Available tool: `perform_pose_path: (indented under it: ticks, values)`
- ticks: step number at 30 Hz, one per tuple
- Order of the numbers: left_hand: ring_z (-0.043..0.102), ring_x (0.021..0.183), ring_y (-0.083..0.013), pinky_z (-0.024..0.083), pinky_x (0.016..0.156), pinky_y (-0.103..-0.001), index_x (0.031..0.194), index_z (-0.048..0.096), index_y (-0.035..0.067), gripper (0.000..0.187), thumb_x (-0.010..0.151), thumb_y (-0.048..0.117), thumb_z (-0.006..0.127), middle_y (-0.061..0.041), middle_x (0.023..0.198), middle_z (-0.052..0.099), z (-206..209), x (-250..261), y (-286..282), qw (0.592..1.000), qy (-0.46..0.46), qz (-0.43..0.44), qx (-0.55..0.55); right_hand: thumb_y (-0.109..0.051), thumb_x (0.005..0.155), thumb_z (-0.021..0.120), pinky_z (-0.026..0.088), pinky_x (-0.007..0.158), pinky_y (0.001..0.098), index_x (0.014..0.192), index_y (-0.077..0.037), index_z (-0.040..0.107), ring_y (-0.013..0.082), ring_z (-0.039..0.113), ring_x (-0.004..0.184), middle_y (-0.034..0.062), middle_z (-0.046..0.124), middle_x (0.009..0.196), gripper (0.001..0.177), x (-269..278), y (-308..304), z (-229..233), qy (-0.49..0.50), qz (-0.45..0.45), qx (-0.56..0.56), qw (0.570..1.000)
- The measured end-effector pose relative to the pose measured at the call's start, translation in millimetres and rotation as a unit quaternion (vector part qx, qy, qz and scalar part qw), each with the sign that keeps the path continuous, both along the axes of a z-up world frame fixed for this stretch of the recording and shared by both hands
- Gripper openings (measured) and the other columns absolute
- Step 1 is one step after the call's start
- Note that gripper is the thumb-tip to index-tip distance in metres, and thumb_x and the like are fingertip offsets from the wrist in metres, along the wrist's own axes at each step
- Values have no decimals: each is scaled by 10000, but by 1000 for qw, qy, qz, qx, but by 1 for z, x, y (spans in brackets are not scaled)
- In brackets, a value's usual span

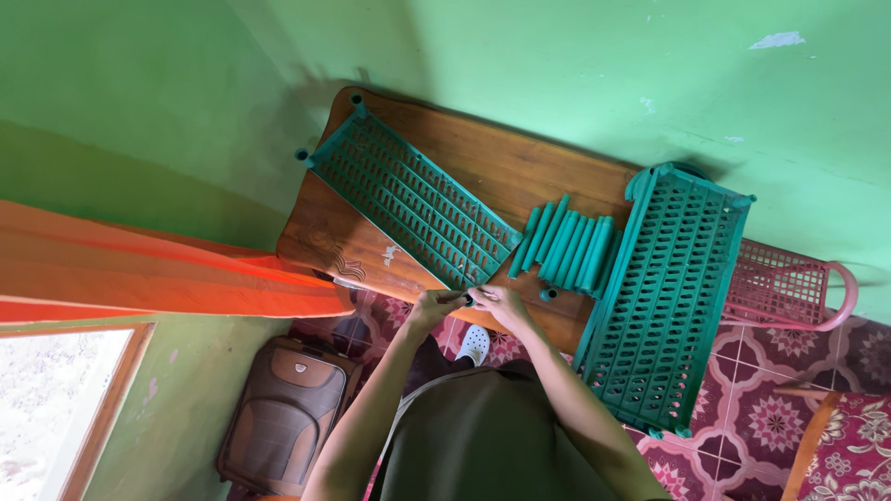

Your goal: The person assembles a green plastic stool by inserting cylindrical legs into the corners of a perforated seat panel. They pick up each leg, align it with a corner hole, and press it in, repeating for all four corners on a wooden table.

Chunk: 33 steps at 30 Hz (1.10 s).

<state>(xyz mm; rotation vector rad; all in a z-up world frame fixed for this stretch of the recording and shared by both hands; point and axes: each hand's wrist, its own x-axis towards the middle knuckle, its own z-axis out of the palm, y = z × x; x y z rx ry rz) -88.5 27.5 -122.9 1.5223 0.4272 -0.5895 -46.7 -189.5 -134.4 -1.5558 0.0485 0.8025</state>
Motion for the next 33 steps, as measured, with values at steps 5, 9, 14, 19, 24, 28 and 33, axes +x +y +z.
perform_pose_path:
  ticks: [5, 9, 14, 19, 24, 28, 33]
  values:
    - [700, 962, -117, 551, 863, -265, 1221, 736, -31, 429, 876, 212, 811, -88, 1068, 784, -3, -4, -4, 999, -18, 33, -24, -380, 975, 677, 583, 878, 276, 1224, 6, 726, 193, 756, 1014, 107, 777, 1080, 462, -5, 1, -10, -46, 8, -21, 999]
    - [707, 959, -115, 553, 867, -263, 1221, 742, -21, 427, 872, 216, 806, -85, 1060, 784, -3, -4, -7, 999, -14, 48, -17, -384, 981, 668, 596, 872, 278, 1226, 29, 713, 209, 757, 1010, 108, 775, 1056, 482, -5, 6, -14, -77, -8, -4, 997]
    - [718, 925, -122, 561, 866, -275, 1187, 766, -14, 389, 877, 218, 807, -99, 1017, 799, -14, 0, -9, 998, -37, 34, 25, -360, 1011, 637, 585, 821, 277, 1198, 42, 710, 203, 776, 996, 115, 772, 964, 449, -4, 7, -14, -84, 1, -24, 996]
    - [737, 915, -125, 575, 862, -282, 1169, 768, -15, 376, 867, 205, 808, -107, 1018, 805, -31, 2, -7, 999, -43, 24, -1, -338, 997, 678, 612, 776, 295, 1084, 63, 731, 235, 793, 971, 151, 770, 903, 414, -1, 7, 1, -99, 0, -21, 995]
    - [723, 879, -124, 564, 829, -284, 1169, 778, 20, 399, 866, 279, 805, -111, 981, 809, -37, -7, -11, 995, -49, 22, 83, -337, 974, 676, 569, 762, 295, 1134, 8, 736, 250, 793, 942, 144, 785, 939, 385, 3, 8, 16, -118, 56, -111, 985]
    - [722, 860, -119, 559, 809, -287, 1168, 778, 46, 407, 864, 317, 794, -108, 968, 803, -38, -1, -10, 992, -55, -3, 115, -330, 990, 670, 568, 715, 306, 1085, 21, 746, 225, 806, 912, 146, 791, 900, 371, 1, 13, 14, -142, 41, -112, 983]
    - [707, 791, -123, 572, 747, -317, 1151, 790, 89, 375, 861, 327, 797, -85, 905, 801, -37, 5, -14, 989, -26, -20, 143, -256, 1008, 651, 578, 680, 290, 1088, 31, 737, 219, 808, 879, 154, 769, 827, 310, -9, 15, 8, -168, 1, -86, 982]
